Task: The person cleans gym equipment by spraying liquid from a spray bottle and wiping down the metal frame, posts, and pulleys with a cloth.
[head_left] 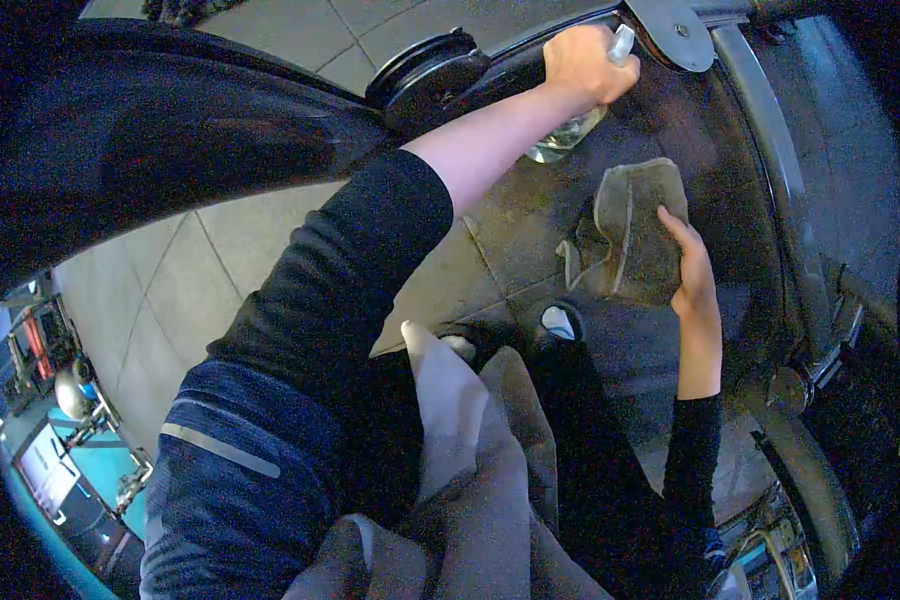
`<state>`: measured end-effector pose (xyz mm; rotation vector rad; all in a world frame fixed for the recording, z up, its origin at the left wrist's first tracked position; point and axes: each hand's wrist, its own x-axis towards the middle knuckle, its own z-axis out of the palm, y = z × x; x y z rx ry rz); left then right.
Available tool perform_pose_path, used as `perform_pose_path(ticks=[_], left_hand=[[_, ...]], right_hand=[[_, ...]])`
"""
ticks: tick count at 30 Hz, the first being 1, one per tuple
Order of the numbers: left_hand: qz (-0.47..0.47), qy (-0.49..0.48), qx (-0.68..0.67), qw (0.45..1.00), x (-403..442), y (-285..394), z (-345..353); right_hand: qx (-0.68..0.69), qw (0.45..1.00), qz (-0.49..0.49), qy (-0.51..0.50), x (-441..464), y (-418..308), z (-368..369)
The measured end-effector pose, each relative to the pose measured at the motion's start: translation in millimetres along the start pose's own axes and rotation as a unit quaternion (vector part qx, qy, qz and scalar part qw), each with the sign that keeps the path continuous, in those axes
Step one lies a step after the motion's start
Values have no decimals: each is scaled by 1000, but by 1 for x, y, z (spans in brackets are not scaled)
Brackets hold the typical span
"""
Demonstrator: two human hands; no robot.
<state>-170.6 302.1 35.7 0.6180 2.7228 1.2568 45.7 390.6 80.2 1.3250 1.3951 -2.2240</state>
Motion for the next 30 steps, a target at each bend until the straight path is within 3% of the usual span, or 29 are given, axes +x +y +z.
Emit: perform_pose_path(ticks=[10, 14, 23, 26, 30], left_hand=[[-6, 20, 4, 1000, 8, 0, 4], [-31, -18, 25, 999, 1, 9, -8], [52, 24, -19, 998, -13, -3, -6], [25, -28, -13, 999, -11, -4, -14], [47, -7, -18, 999, -16, 0, -6]], right_hand=[[-13, 999, -35, 1, 0, -8, 26], [-33, 998, -53, -7, 12, -7, 23], [-136, 985, -89, -57, 16, -21, 14], [-141, 983, -98, -57, 19, -30, 21], [-120, 986, -106, -37, 29, -35, 22]])
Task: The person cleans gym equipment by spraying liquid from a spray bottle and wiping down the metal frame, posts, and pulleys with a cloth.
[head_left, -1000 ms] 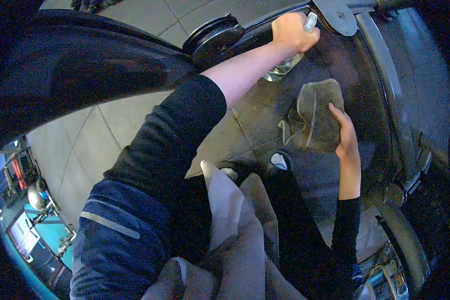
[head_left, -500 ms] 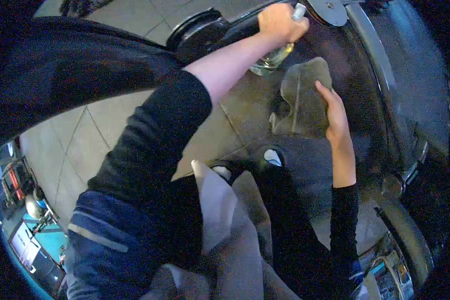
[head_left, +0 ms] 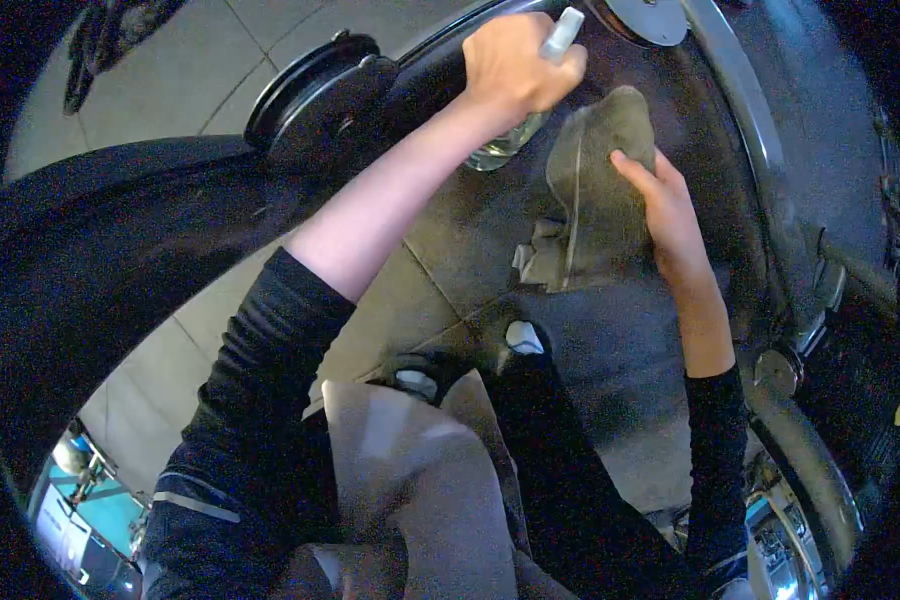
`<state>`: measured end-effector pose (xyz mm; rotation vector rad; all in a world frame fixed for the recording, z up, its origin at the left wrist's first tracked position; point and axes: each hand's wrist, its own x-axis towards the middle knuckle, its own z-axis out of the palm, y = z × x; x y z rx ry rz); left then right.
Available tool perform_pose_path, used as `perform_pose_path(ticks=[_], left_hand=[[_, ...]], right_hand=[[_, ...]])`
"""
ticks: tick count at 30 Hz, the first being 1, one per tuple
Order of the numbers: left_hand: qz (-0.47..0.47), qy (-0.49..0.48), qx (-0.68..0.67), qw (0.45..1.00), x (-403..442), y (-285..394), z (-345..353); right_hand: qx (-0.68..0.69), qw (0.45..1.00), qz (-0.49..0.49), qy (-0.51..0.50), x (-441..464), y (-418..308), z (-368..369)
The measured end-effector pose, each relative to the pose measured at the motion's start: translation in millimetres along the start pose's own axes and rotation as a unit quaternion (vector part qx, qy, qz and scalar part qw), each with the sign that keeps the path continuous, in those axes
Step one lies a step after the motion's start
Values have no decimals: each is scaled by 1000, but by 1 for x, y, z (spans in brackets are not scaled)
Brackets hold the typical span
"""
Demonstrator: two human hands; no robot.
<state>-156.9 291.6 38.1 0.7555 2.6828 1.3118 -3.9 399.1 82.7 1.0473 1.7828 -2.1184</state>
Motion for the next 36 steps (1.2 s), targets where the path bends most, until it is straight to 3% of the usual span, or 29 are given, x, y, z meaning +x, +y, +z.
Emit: perform_pose_path(ticks=[4, 10, 16, 18, 20, 24, 26, 27, 29, 30, 32, 33, 36], left_hand=[[19, 49, -55, 997, -1, -4, -5], [-34, 6, -7, 999, -2, -9, 2], [-3, 123, -70, 990, -8, -8, 2], [-9, 122, -74, 990, -8, -9, 3], [-40, 39, -38, 998, -7, -9, -1], [-51, 24, -24, 998, -9, -8, -4], [-25, 164, -89, 982, -18, -8, 0], [-10, 183, -82, 980, -23, -7, -1], [9, 193, -103, 976, -38, -10, -6], [27, 201, -123, 972, -43, -12, -7], [87, 184, -84, 976, -53, -19, -4], [92, 172, -90, 977, -58, -14, -6], [100, 151, -117, 976, -69, -2, -9]], right_hand=[[-26, 997, -64, 24, 17, 1, 13], [-24, 994, -84, 57, 30, 8, 18], [-15, 997, -47, 61, 25, 13, 31], [-16, 996, -45, 69, 24, 14, 32], [-23, 994, -81, 62, 23, 12, 34], [-91, 986, -110, 81, 32, 9, 31], [-76, 964, -221, 126, 39, 8, 35], [-75, 964, -224, 125, 44, 9, 38], [-112, 918, -340, 169, 57, 10, 46], [-261, 869, -365, 207, 64, 6, 48], [-341, 830, -373, 235, 70, 3, 55], [-391, 778, -434, 231, 84, 7, 50], [-436, 744, -454, 223, 98, -2, 51]])
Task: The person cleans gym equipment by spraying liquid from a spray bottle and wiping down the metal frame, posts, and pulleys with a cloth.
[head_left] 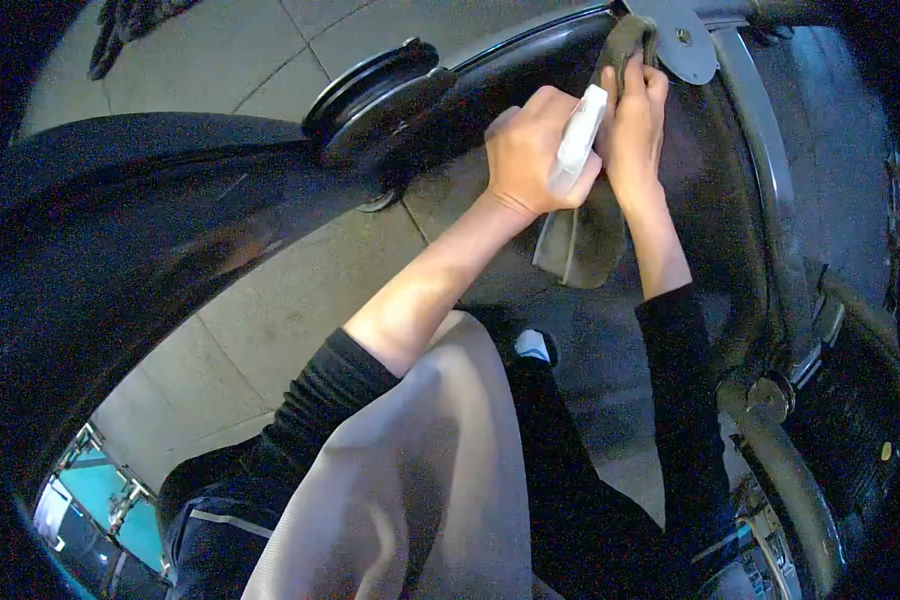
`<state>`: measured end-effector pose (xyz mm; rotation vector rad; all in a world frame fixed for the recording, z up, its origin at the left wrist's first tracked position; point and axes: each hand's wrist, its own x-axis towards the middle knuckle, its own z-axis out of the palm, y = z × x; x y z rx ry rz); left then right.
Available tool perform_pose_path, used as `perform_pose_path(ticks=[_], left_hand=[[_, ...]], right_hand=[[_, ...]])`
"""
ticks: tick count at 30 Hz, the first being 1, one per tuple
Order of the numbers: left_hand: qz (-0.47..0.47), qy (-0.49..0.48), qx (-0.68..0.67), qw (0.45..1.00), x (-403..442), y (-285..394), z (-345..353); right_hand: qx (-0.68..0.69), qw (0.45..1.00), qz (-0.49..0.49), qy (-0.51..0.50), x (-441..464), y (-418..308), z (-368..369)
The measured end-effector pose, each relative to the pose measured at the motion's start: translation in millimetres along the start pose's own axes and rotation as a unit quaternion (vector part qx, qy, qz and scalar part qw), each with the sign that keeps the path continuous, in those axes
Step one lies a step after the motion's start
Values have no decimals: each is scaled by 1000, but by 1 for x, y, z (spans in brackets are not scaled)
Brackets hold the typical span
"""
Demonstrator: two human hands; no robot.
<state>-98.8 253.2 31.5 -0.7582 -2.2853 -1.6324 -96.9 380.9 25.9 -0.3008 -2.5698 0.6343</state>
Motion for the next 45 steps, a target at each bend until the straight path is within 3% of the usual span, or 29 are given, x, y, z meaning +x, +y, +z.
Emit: perform_pose_path(ticks=[2, 5, 6, 8, 15, 20, 21, 26, 27, 28, 30, 31, 32, 34, 35, 36, 37, 38, 39, 40, 42, 43, 45], left_hand=[[0, 6, 2, 1000, 1, -1, -1], [4, 10, 0, 1000, 3, -3, -2], [4, 11, 1, 1000, 5, -4, -3], [3, 2, 18, 1000, 5, -7, -5], [26, -10, -3, 1000, -10, 13, 10], [40, -5, -8, 999, -25, 16, 27], [36, -8, -12, 999, -3, -1, -8], [60, -10, -7, 998, 0, -7, -7], [58, -8, -10, 998, 0, -7, -8], [56, -7, -14, 998, -1, -6, -8], [45, -9, -6, 999, -3, -3, -10], [32, -9, 5, 999, -3, -4, -10], [28, 8, 1, 1000, -3, -3, -9], [28, -4, -2, 1000, -6, -6, -7], [31, 2, -9, 999, -5, -7, -6], [31, 3, -10, 999, -5, -8, -6], [45, 3, -8, 999, -3, -12, -7], [61, 1, -7, 998, -2, -14, -8], [44, -10, 8, 999, -2, -14, -8], [49, -11, 5, 999, -2, -13, -9], [48, -7, 11, 999, -4, -13, -9], [46, -16, 8, 999, -5, -12, -12], [44, -15, 1, 999, -5, -14, -14]], right_hand=[[-33, 999, -8, -17, 9, -3, 1], [-214, 958, 111, -156, 24, -17, 4], [-214, 958, 110, -155, 29, -19, 4], [-226, 918, 186, -268, 37, -21, 5], [-183, 957, 118, -193, 42, 0, 0], [-193, 956, 102, -195, 29, 16, -20], [-198, 952, 104, -210, 51, -17, -1], [-253, 934, 73, -240, 41, -10, -6], [-255, 920, 70, -289, 35, -8, -5], [-256, 903, 69, -339, 24, -3, -2], [-276, 907, 16, -317, -42, 49, 3], [-263, 904, 104, -321, -51, 40, -10], [-247, 892, 191, -328, -58, 28, -25], [-123, 935, 193, -269, -77, 31, -54], [28, 966, 165, -198, -85, 41, -61], [27, 966, 165, -198, -87, 52, -62], [152, 951, 207, -171, -87, 60, -61], [274, 919, 247, -139, -88, 66, -61], [415, 827, 352, -140, -81, 53, -72], [415, 828, 351, -135, -80, 49, -76], [585, 679, 439, -56, -79, 48, -80], [625, 632, 455, -51, -79, 50, -80], [658, 605, 443, -74, -82, 59, -83]])
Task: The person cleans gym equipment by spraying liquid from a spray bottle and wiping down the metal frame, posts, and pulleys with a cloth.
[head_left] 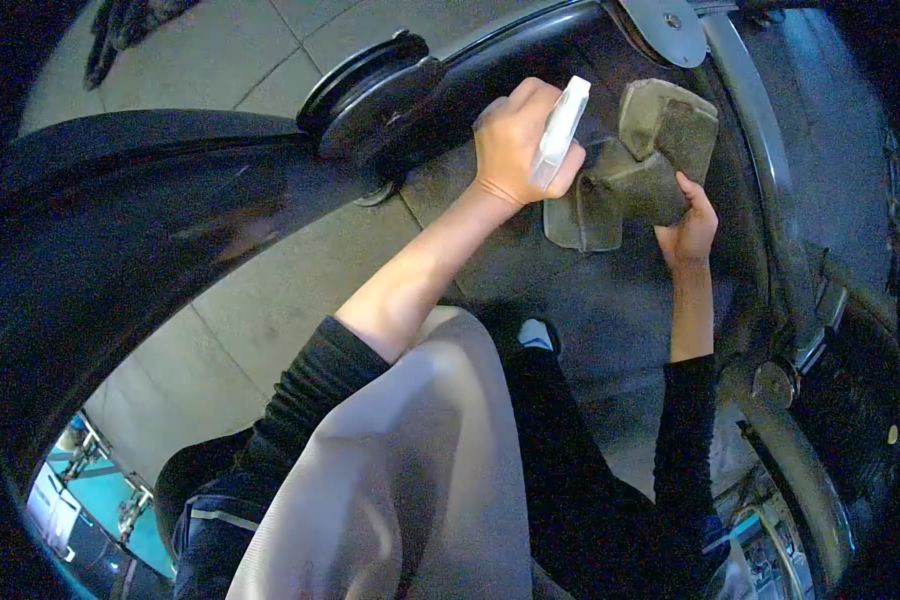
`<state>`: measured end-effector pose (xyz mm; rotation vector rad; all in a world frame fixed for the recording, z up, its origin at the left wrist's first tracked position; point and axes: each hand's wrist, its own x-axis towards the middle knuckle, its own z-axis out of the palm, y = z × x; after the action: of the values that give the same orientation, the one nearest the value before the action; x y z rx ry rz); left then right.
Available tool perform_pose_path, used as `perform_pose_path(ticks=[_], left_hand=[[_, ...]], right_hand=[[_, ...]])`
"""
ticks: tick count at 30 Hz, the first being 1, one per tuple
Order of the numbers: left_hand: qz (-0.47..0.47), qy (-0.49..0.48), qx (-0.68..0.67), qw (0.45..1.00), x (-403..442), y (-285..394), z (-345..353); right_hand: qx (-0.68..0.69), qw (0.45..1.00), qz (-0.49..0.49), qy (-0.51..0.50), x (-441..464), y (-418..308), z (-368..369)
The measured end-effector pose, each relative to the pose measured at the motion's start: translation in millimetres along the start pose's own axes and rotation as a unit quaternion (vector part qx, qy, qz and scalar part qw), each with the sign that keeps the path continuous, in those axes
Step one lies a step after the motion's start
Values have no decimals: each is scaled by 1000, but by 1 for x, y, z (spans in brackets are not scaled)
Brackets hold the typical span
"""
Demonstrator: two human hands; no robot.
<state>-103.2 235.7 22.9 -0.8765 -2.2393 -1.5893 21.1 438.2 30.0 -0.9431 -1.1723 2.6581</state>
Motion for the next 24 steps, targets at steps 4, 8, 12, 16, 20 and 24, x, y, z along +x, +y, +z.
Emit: perform_pose_path(ticks=[4, 8, 12, 16, 20, 24], left_hand=[[10, 4, -1, 1000, 2, 2, 0], [0, 7, 2, 1000, 2, 3, 2], [0, -2, 2, 1000, 1, 5, 2], [4, 2, 0, 1000, 1, 4, 3], [0, 7, 0, 1000, 1, 4, 2], [-5, 16, -14, 1000, 3, 4, 1]], right_hand=[[-17, 998, -31, -45, -7, -3, 3], [-67, 996, -31, 46, -7, -5, 6], [17, 1000, -3, 24, -11, -9, 22], [-77, 995, -57, 18, -2, 6, 2], [-142, 987, 55, 45, -1, 2, 44], [-65, 992, 104, 40, 8, 11, 50]])
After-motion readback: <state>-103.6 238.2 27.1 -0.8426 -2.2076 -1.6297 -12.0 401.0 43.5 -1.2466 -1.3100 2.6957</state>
